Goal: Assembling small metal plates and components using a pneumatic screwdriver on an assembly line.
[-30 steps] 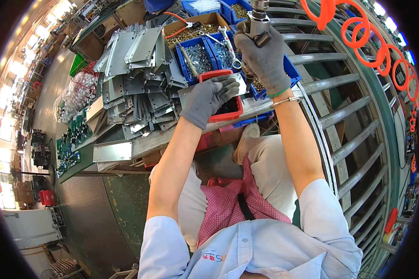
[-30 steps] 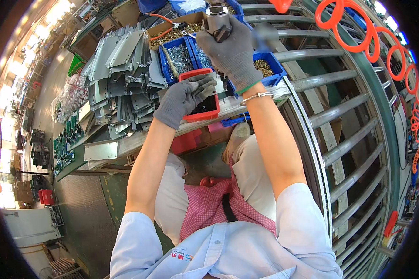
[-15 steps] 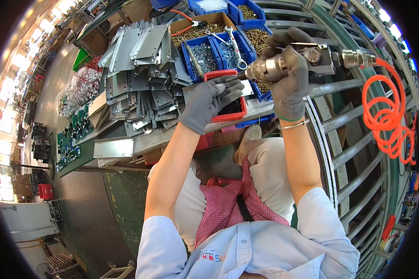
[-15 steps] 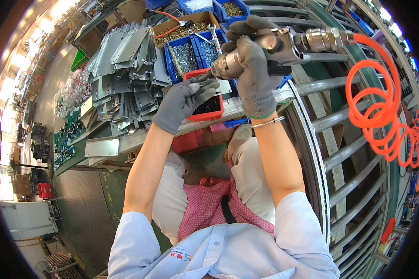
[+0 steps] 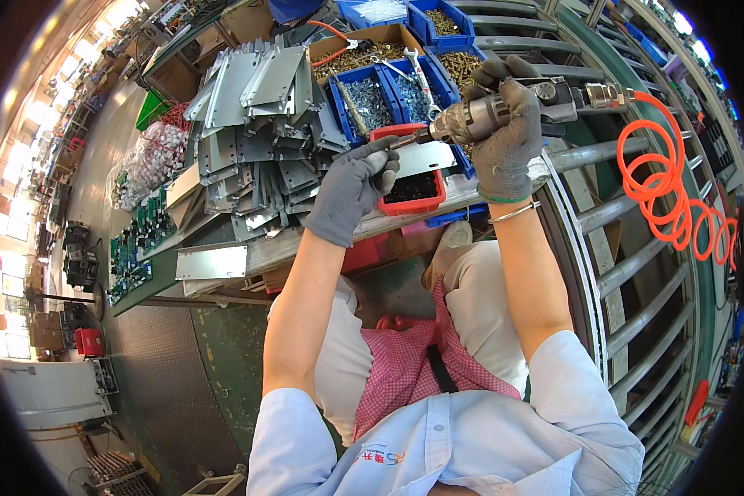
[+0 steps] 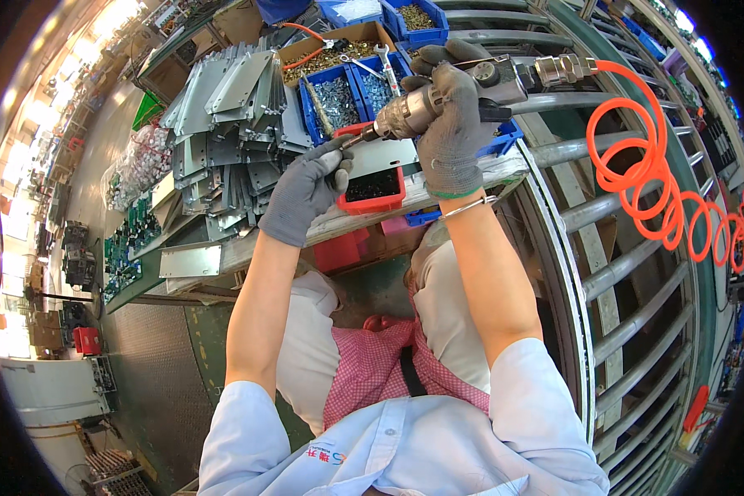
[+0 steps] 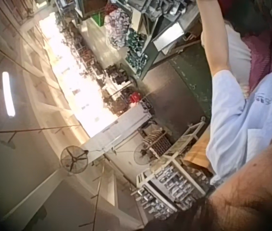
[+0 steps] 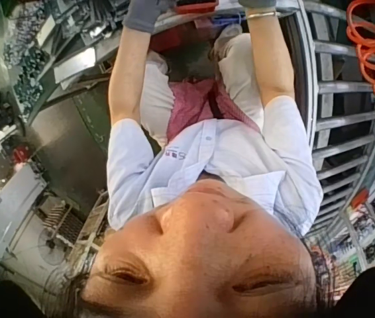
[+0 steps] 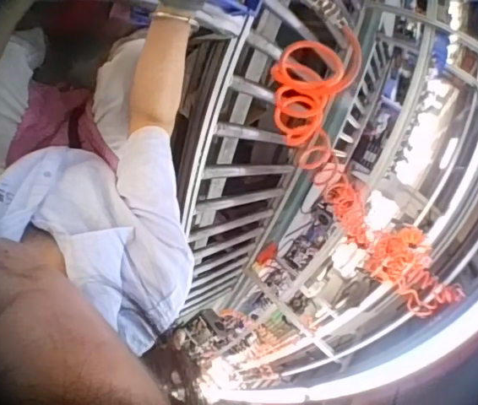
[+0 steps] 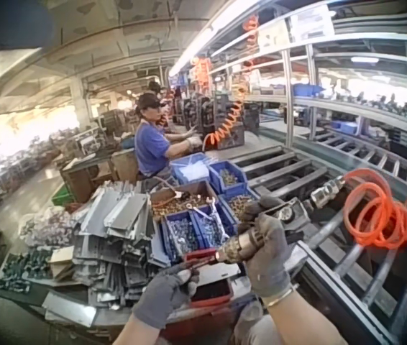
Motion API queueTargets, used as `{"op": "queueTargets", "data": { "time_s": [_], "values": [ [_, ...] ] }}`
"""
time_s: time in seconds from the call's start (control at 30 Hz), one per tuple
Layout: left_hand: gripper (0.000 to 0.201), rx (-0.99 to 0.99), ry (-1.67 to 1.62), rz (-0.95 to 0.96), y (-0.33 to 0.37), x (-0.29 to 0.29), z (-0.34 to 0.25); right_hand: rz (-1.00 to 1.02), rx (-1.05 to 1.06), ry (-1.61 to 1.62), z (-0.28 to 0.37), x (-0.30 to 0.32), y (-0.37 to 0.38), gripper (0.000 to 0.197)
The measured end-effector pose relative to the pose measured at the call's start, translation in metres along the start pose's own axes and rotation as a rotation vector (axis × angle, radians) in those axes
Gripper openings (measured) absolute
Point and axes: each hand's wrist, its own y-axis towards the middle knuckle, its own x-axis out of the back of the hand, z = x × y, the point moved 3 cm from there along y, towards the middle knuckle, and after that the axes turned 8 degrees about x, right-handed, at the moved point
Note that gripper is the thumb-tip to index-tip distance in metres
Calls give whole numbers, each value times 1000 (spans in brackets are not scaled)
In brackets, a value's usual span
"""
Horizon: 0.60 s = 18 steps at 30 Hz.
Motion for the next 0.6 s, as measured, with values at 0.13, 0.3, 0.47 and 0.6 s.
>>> {"op": "queueTargets", "data": {
  "time_s": [0.13,0.3,0.47,0.6],
  "values": [
    [23,22,74,-68,-7,4,-5,4,11,56,-4,-2,0,38],
    [25,83,58,24,-9,16,-10,11,-53,81,-1,-4,2,37],
    [26,87,163,31,-13,3,-8,-13,-65,61,-13,7,6,35],
    [22,-124,595,-167,-11,-15,-5,-28,12,-31,-19,12,9,32]
  ]
}}
